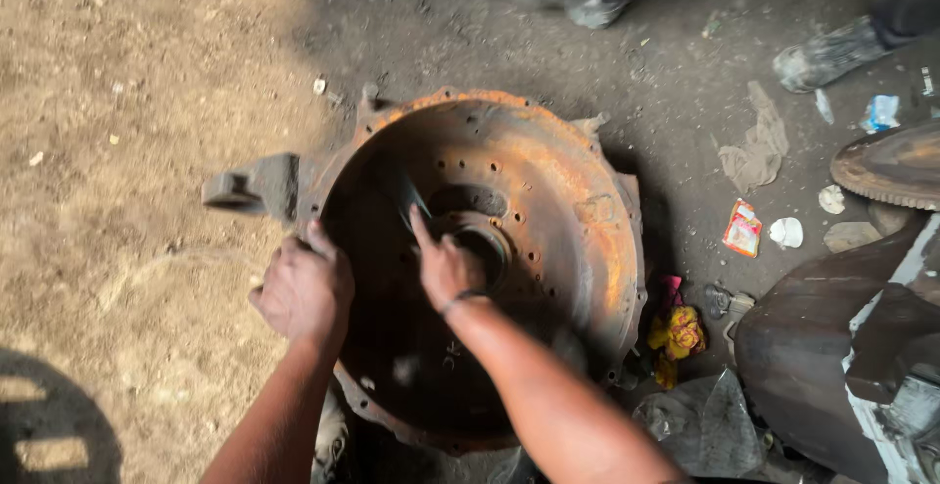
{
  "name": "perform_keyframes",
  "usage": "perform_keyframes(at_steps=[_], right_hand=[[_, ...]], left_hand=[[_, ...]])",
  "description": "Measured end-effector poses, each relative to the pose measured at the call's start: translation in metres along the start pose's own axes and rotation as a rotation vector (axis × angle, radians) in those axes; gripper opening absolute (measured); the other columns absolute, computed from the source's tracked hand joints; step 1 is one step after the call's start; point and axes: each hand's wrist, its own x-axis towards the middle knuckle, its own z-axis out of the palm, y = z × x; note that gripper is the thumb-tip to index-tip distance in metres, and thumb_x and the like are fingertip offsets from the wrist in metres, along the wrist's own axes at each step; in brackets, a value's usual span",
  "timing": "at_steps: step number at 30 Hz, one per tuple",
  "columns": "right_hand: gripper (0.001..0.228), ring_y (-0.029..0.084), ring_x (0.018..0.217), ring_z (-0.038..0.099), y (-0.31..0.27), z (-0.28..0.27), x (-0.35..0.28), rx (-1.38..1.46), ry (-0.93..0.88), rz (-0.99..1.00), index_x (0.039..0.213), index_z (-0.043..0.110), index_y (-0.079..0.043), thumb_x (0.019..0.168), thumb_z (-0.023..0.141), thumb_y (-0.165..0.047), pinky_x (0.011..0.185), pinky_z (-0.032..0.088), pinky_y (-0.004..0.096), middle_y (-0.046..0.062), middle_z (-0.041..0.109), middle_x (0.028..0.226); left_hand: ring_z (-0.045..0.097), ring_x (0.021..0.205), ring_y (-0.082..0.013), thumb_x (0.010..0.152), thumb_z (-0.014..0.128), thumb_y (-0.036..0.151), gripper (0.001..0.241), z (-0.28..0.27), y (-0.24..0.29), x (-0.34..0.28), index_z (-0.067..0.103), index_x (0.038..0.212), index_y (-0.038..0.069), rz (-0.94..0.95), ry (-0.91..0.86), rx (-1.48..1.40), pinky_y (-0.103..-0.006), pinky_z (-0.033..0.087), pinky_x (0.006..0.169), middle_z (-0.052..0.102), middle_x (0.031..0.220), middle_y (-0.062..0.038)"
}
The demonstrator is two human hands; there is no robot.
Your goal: The person cleans a rusty brake drum using a wire brush and a cloth. They scrub the inner surface and rim of the drum with the brush, then wipe it down with the cloth to remove debris.
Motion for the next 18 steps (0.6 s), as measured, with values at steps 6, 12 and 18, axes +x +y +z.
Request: perform_keyframes(at_steps=[6,12,18], right_hand=[[0.067,0.041,0.085,0.071,0.112,-0.058,-0.024,-0.037,0.072,0.416,0.16,0.026,-0.036,0.1,0.053,-0.028,0.072,0.055,0.055,0.023,0.071,0.101],[0.058,0.038,0.085,0.074,0.055,0.029,0.02,0.399,0.317,0.355,0.154,0.039,-0.036,0.098,0.049,-0.022,0.074,0.056,0.052,0.012,0.079,0.101],[0.026,0.041,0.084,0.072,0.075,0.016,0.022,0.135,0.119,0.26,0.128,0.055,-0.036,0.105,0.047,-0.045,0.073,0.056,0.054,0.02,0.074,0.093]], left_hand=[[0.069,0.088,-0.0332,0.108,0.037,0.054,0.056,0.012,-0.011,-0.002,0.074,0.102,0.013,0.005,-0.002,0.012,-0.0455,0.039,0.09,0.074,0.099,-0.014],[0.069,0.085,-0.0327,0.107,0.04,0.054,0.054,0.027,-0.013,0.006,0.075,0.096,0.014,0.045,0.133,0.0,-0.0473,0.039,0.09,0.074,0.094,-0.011],[0.069,0.082,-0.0312,0.109,0.04,0.055,0.056,0.024,-0.008,0.009,0.075,0.099,0.013,0.052,0.11,-0.037,-0.048,0.039,0.095,0.074,0.088,-0.013]])
